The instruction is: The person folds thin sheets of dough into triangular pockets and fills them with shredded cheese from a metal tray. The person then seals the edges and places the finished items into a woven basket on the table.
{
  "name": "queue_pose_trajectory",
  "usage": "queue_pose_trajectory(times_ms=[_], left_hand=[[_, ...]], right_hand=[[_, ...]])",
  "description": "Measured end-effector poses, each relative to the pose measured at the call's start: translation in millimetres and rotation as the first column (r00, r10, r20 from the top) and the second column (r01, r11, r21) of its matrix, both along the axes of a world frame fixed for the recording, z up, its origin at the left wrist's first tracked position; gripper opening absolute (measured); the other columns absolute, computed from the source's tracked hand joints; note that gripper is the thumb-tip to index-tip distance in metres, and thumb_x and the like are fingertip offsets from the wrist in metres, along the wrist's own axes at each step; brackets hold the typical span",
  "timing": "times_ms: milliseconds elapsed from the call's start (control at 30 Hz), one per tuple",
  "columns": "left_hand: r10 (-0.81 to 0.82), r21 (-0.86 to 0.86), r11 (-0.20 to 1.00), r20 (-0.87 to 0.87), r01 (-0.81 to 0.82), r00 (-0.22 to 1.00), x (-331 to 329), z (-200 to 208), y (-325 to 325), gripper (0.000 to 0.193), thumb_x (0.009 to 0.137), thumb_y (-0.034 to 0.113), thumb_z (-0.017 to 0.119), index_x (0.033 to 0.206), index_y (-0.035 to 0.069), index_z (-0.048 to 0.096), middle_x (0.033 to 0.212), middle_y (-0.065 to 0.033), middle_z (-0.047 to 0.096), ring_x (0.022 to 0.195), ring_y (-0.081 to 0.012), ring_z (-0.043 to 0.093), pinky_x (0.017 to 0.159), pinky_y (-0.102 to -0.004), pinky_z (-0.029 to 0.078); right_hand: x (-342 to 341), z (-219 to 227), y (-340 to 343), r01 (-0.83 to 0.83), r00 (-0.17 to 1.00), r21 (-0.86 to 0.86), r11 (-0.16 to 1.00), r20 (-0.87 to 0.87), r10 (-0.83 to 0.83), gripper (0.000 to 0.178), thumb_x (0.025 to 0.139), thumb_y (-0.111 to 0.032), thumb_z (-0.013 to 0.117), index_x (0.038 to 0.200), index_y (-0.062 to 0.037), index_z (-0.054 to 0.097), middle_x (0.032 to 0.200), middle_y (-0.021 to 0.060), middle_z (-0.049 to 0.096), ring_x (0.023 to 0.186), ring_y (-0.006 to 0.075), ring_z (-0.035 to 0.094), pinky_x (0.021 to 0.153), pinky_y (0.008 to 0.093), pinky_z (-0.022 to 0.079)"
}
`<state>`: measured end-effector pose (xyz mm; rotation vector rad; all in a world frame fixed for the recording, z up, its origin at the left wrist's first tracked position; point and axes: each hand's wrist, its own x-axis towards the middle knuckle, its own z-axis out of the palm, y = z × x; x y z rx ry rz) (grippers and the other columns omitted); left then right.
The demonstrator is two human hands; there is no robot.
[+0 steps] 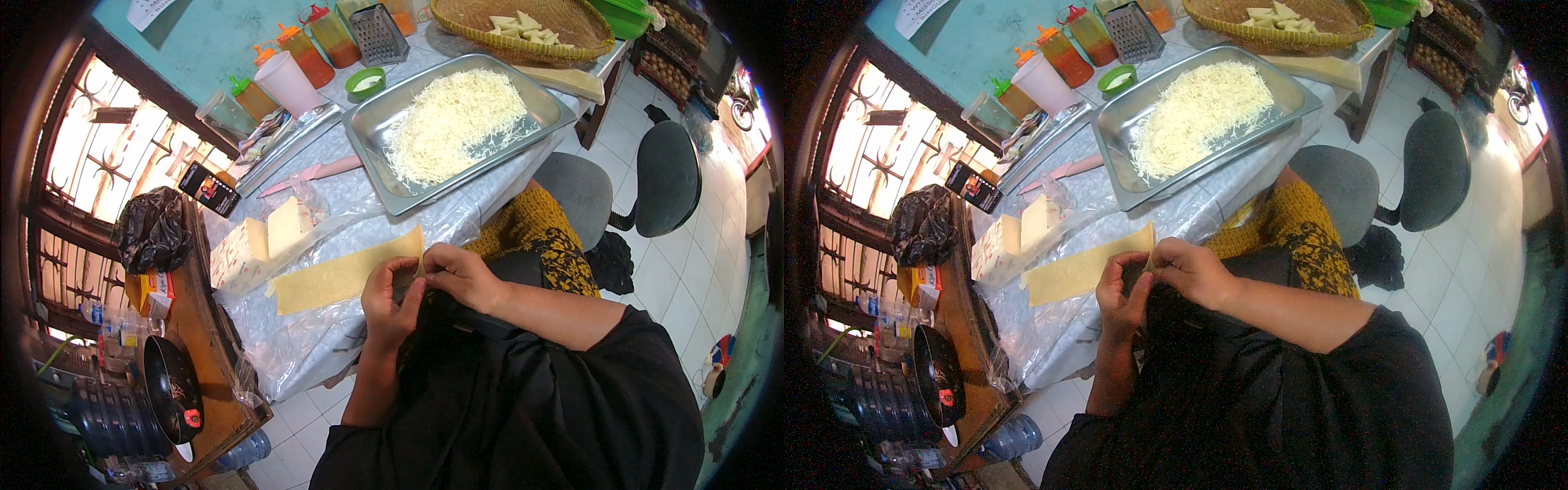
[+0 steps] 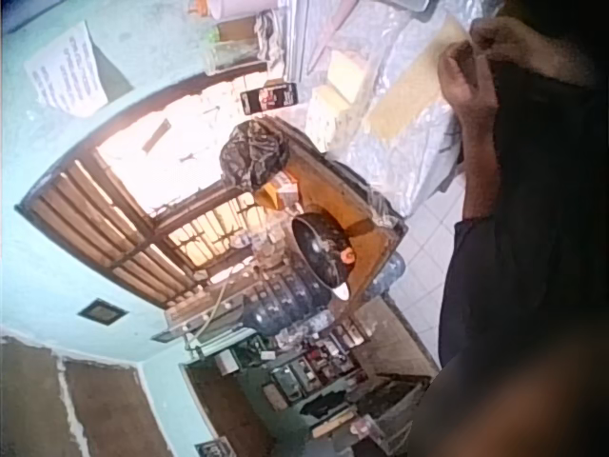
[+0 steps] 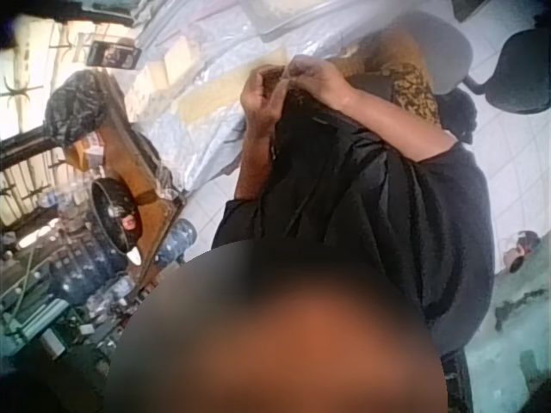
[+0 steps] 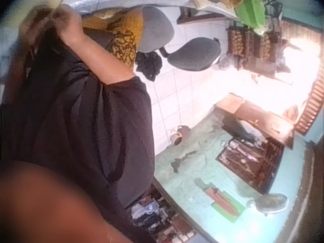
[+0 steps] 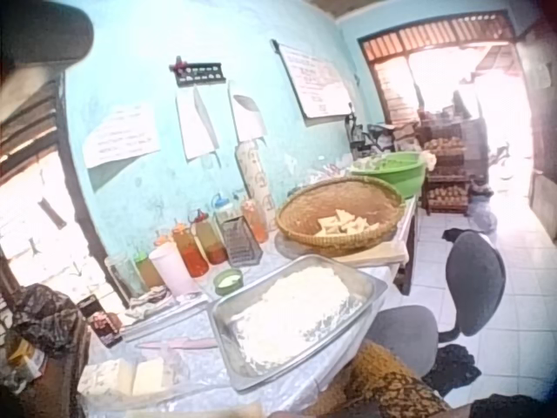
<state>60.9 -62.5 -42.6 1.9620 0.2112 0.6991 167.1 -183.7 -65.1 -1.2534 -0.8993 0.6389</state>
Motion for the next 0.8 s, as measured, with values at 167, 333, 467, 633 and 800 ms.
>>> queue_pose_trajectory(times_ms=[167, 333, 467, 633, 800], left_hand=[[0.016, 0.059, 0.998, -0.002, -0.016, 1.000, 2.9, -4.2, 3.9, 0.008, 0.082, 0.001, 0.058, 0.090, -0.001, 0.057, 0.089, -0.0111, 0.062, 0.085, -0.0205, 0.060, 0.079, -0.0293, 0.045], [0.045, -0.159, 0.986, 0.011, -0.042, 0.999, -0.8, -7.3, 3.3, 0.007, 0.086, 0.003, 0.058, 0.093, 0.002, 0.056, 0.094, -0.0064, 0.059, 0.089, -0.0133, 0.054, 0.084, -0.0254, 0.041], [0.113, -0.106, 0.988, -0.020, -0.114, 0.993, -0.9, -7.5, 1.6, 0.007, 0.087, 0.005, 0.059, 0.092, 0.002, 0.056, 0.090, -0.0043, 0.058, 0.086, -0.0108, 0.052, 0.081, -0.0242, 0.041], [0.106, -0.008, 0.994, -0.047, -0.106, 0.993, -1.5, -7.2, 1.1, 0.009, 0.087, 0.008, 0.060, 0.093, 0.002, 0.056, 0.087, -0.0042, 0.059, 0.083, -0.0107, 0.054, 0.077, -0.0235, 0.043], [0.115, 0.060, 0.992, 0.001, -0.115, 0.993, -0.3, -9.4, 0.9, 0.008, 0.086, 0.007, 0.060, 0.090, 0.001, 0.057, 0.084, -0.0062, 0.061, 0.079, -0.0122, 0.056, 0.073, -0.0246, 0.045]], right_hand=[[-0.7, 0.4, -1.8, -0.007, 1.000, -0.019, 1.000, 0.015, 0.008, 0.007, 0.080, -0.001, 0.056, 0.083, 0.0008, 0.051, 0.077, 0.0052, 0.046, 0.078, 0.0135, 0.047, 0.072, 0.0271, 0.040], [7.8, 3.1, -6.0, -0.067, 0.987, -0.047, 0.997, -0.151, 0.060, 0.005, 0.080, -0.004, 0.053, 0.080, 0.0004, 0.051, 0.083, 0.0042, 0.048, 0.081, 0.0127, 0.048, 0.074, 0.0243, 0.039], [8.0, 6.0, -5.9, -0.044, 0.904, 0.075, 0.996, -0.421, 0.072, 0.012, 0.082, -0.009, 0.053, 0.091, -0.0025, 0.050, 0.087, 0.0059, 0.052, 0.080, 0.0132, 0.052, 0.072, 0.0247, 0.043], [-1.8, -2.0, 4.6, 0.048, 0.905, 0.103, 0.994, -0.424, 0.001, 0.020, 0.084, -0.007, 0.058, 0.100, -0.0062, 0.045, 0.081, 0.0027, 0.053, 0.071, 0.0084, 0.052, 0.061, 0.0229, 0.043], [3.8, -8.9, 8.7, 0.002, 0.942, -0.078, 0.997, -0.335, -0.028, 0.015, 0.086, -0.008, 0.056, 0.099, -0.0049, 0.049, 0.089, 0.0040, 0.055, 0.080, 0.0111, 0.056, 0.066, 0.0275, 0.047]])
